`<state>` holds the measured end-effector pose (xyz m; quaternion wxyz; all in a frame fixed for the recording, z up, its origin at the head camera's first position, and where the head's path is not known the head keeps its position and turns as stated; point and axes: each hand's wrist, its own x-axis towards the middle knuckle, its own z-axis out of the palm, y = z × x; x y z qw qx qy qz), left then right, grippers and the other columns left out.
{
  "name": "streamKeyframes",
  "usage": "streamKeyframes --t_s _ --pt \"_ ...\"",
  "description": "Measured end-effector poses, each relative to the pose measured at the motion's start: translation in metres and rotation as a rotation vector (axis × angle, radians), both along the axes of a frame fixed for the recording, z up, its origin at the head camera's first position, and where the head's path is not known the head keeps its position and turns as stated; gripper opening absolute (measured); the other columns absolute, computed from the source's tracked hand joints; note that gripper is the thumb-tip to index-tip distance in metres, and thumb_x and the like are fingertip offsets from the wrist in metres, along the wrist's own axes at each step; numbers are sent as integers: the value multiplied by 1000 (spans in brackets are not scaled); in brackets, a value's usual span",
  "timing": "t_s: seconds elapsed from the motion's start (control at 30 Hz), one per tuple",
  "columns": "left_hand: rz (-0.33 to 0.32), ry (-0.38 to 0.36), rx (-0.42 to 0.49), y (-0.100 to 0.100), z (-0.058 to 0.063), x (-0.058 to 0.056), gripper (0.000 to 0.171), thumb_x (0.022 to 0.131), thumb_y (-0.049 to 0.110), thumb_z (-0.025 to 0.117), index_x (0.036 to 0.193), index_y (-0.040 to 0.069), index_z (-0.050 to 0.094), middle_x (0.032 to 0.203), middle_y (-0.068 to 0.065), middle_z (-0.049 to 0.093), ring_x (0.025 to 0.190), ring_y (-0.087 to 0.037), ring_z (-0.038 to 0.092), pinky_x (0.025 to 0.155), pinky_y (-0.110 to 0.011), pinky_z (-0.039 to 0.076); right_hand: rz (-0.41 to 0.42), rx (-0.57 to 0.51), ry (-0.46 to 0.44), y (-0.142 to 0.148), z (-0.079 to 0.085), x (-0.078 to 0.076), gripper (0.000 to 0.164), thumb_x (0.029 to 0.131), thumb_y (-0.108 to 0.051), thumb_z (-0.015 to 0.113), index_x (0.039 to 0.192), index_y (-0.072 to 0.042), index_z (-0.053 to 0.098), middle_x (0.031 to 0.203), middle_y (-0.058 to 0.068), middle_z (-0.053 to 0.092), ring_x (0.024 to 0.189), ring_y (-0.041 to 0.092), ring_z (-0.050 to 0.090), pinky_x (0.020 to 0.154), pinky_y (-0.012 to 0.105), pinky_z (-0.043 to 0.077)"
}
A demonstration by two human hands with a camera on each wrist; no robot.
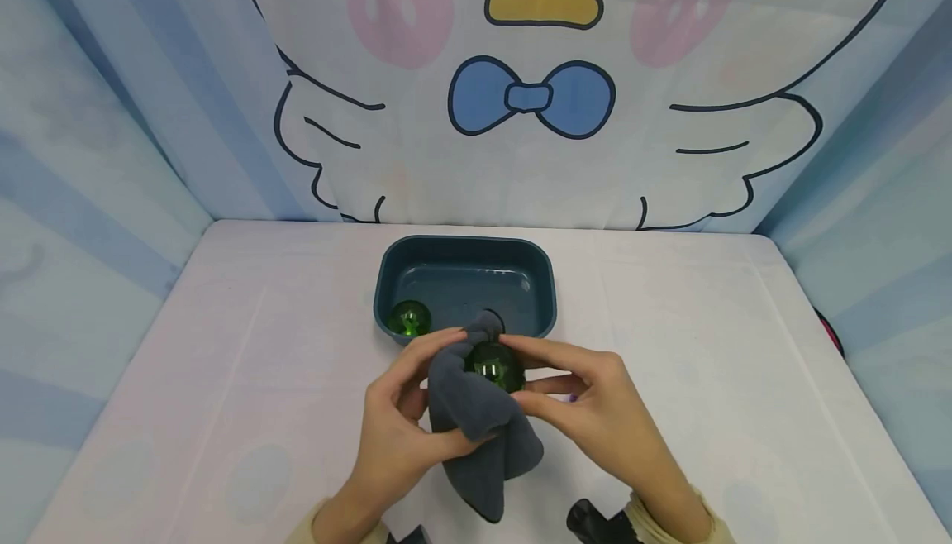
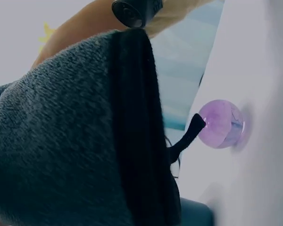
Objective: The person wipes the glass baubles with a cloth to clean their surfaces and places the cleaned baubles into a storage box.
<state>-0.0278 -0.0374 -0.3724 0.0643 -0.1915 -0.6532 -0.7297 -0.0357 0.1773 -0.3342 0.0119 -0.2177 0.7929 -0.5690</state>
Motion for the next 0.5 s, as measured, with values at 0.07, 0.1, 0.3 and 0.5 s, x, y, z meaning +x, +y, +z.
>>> streamKeyframes --t_s 0.07,0.1,0.3,0.5 --pt "1 -17 7 1 1 0 75 68 -12 84 135 6 57 137 -10 56 119 -24 60 92 -36 58 -7 17 -24 0 1 0 51 84 -8 78 132 -9 64 130 13 65 96 15 73 77 30 62" --pt "0 -24 15 1 1 0 75 67 -12 83 135 6 57 137 -10 56 119 -24 60 92 -37 58 -7 38 -24 0 1 0 51 84 -10 78 133 -10 63 130 11 65 99 16 72 78 29 62" --pt "-2 -48 57 1 -1 -2 76 66 -15 82 135 1 54 134 -15 56 116 -24 63 91 -38 58 39 218 88 6 5 -3 56 88 -15 76 141 -19 57 137 1 60 111 16 67 83 27 60" --pt "25 -102 123 0 -1 -5 73 67 -17 80 132 -3 50 131 -16 58 118 -23 62 96 -35 56 111 200 365 7 4 -6 61 79 -1 82 135 -15 62 141 4 55 129 20 54 106 26 48"
